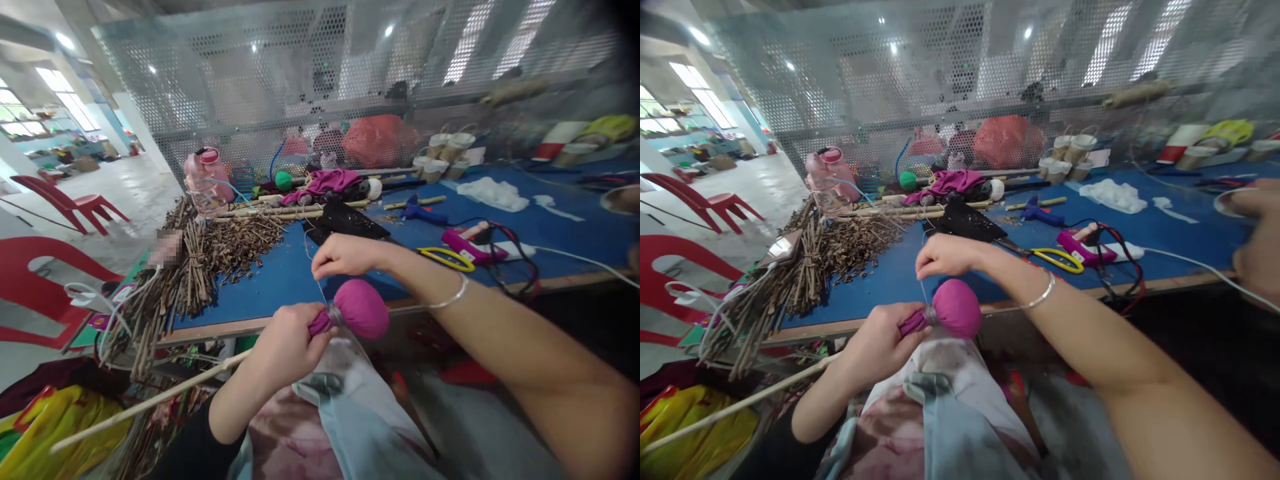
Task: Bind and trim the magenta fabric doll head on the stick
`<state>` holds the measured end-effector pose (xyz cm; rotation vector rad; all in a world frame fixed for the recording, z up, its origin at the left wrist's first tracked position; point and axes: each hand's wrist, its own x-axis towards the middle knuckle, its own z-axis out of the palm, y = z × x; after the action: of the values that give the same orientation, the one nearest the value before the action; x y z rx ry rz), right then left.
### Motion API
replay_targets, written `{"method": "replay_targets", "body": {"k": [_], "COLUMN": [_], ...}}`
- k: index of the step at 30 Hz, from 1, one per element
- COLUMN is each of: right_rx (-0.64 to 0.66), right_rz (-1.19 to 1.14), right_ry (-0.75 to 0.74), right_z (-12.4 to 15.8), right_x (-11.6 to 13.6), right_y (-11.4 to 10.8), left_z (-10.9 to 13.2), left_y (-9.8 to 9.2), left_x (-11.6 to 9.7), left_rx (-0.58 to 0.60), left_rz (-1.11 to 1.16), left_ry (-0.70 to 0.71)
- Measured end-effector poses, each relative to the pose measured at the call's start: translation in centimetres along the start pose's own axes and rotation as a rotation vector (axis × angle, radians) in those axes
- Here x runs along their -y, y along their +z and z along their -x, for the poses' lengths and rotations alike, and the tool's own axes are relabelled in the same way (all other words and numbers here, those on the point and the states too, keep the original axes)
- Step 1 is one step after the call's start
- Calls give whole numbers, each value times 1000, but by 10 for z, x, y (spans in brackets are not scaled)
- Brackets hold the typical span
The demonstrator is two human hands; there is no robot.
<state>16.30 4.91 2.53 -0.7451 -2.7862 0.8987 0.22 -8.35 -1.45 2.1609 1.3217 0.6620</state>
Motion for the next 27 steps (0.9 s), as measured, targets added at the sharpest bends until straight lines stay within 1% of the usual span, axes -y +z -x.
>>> {"method": "replay_targets", "body": {"k": [2, 3, 5, 7, 9, 12, 14, 16, 20, 23, 25, 27], "right_rx": [31, 4, -71, -216, -397, -646, -751, -822, -906, -933, -890, -799], "right_rz": [309, 426, 556, 550, 426, 169, 51, -8, -80, -257, -466, -673], "right_ry": [-50, -44, 8, 83, 112, 130, 152, 166, 159, 179, 196, 202], "right_z": [-3, 0, 14, 33, 51, 66, 69, 71, 72, 67, 62, 57], "right_x": [28, 43, 68, 80, 79, 65, 57, 53, 47, 43, 41, 37], "right_y": [-12, -12, -2, 19, 44, 74, 85, 92, 101, 108, 112, 114], "left_z": [-3, -5, -6, -4, -2, 0, 1, 1, 0, -1, -2, -2], "left_y": [6, 8, 9, 9, 8, 10, 12, 13, 12, 12, 14, 15], "left_x": [1, 3, 7, 10, 12, 13, 12, 12, 8, 6, 6, 6], "left_rx": [-62, -109, -215, -315, -363, -371, -378, -393, -428, -438, -414, -389], "left_rz": [-112, -149, -189, -194, -185, -158, -140, -122, -11, 139, 260, 349], "left_ry": [-22, -37, -67, -93, -105, -99, -85, -72, -32, -36, -58, -79]}}
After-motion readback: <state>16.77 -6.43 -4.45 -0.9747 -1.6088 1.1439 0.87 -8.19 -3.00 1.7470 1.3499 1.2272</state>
